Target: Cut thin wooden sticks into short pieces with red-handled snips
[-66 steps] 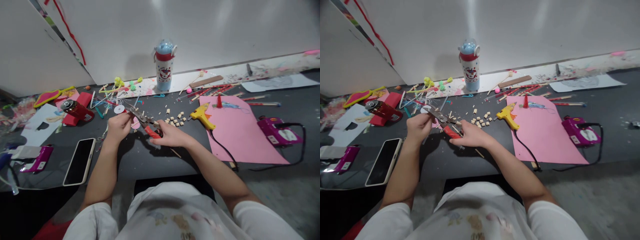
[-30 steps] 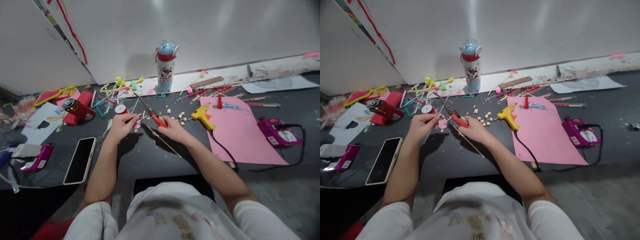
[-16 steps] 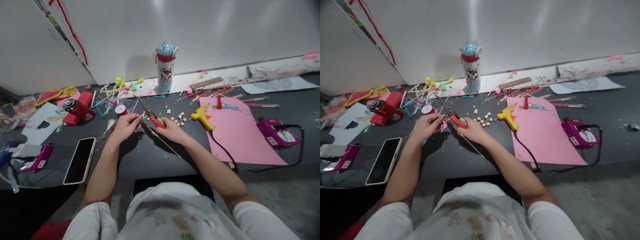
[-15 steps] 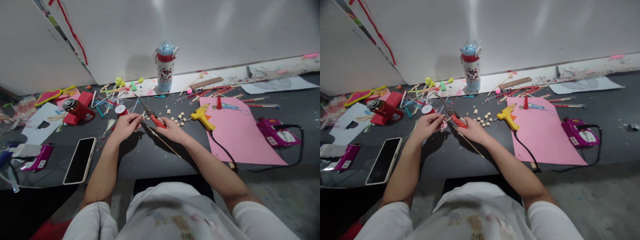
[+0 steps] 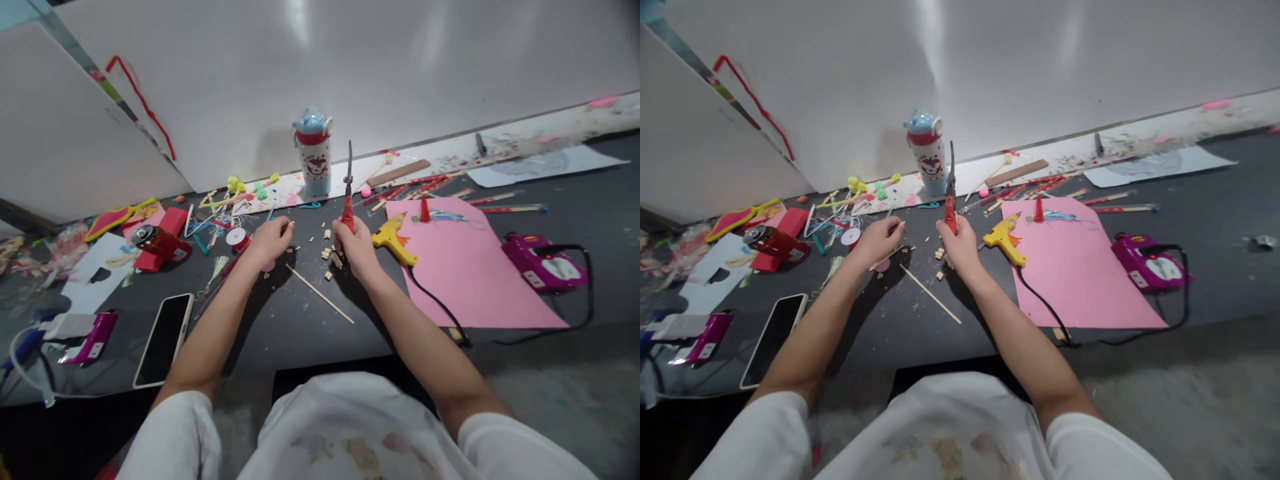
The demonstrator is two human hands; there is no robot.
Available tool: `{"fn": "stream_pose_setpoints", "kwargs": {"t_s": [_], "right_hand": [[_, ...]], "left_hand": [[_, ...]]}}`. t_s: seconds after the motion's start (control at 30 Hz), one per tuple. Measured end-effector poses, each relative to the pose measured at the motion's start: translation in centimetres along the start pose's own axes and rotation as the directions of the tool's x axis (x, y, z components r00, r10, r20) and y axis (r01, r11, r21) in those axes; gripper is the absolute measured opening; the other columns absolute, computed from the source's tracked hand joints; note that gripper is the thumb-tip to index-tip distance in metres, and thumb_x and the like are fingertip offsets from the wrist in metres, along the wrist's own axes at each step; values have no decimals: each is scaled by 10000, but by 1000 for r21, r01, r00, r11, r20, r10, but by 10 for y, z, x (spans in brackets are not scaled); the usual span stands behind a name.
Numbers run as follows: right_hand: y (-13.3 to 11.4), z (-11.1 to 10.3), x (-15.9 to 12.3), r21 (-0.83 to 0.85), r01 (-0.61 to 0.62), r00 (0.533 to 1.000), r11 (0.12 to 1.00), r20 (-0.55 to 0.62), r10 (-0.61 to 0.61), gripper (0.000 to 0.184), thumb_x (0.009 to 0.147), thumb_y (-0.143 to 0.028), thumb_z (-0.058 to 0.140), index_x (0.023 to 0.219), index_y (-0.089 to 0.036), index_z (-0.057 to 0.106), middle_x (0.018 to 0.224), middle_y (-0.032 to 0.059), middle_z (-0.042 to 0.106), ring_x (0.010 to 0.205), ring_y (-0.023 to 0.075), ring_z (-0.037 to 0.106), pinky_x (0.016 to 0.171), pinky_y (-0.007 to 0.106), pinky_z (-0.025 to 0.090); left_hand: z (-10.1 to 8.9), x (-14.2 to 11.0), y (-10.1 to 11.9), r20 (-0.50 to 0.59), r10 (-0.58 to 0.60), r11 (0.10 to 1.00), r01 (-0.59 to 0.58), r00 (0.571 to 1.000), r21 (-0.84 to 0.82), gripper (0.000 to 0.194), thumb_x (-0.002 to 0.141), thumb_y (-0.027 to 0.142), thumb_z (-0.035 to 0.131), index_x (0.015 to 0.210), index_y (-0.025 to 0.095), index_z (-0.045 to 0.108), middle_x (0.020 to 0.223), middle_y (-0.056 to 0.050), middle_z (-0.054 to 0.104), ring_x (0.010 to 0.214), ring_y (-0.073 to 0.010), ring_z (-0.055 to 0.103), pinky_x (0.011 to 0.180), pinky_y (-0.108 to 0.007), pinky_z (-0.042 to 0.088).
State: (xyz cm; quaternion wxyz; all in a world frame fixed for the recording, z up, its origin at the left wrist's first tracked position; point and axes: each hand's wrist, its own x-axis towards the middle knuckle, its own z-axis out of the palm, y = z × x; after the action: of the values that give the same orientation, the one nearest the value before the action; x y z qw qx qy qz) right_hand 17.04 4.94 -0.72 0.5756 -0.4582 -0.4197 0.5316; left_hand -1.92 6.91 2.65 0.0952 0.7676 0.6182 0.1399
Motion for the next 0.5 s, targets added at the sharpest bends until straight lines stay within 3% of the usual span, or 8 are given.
{"fn": "stream_pose_setpoints", "kwargs": {"t_s": [0.07,0.27,0.5], "right_hand": [[-1,-1,4,64,24,998,998,-55,-20,235,755,-390,573,761,-216,415,539,-89,378,440,74,343,456,225,288],[2,-8,17,54,35,992,998,-121,-28,259,770,-423,559,763,-222,396,557,-82,396,471,82,394,467,221,336],[-5,-12,23,96,6,992,995,-128,6,278,796,-422,520,762,-236,316,551,-87,367,446,85,392,454,223,336]], "left_hand": [[9,29,4,21,51,993,-53,998,107,256,862,344,429,865,173,620,785,-63,664,696,-178,569,583,-271,323],[32,103,6,52,83,933,-96,995,347,308,862,320,434,1021,182,660,1025,-133,687,937,-253,612,716,-293,383],[41,131,8,119,99,896,-141,988,420,341,873,330,414,1064,214,672,1099,-138,665,1020,-276,596,773,-322,407]]}}
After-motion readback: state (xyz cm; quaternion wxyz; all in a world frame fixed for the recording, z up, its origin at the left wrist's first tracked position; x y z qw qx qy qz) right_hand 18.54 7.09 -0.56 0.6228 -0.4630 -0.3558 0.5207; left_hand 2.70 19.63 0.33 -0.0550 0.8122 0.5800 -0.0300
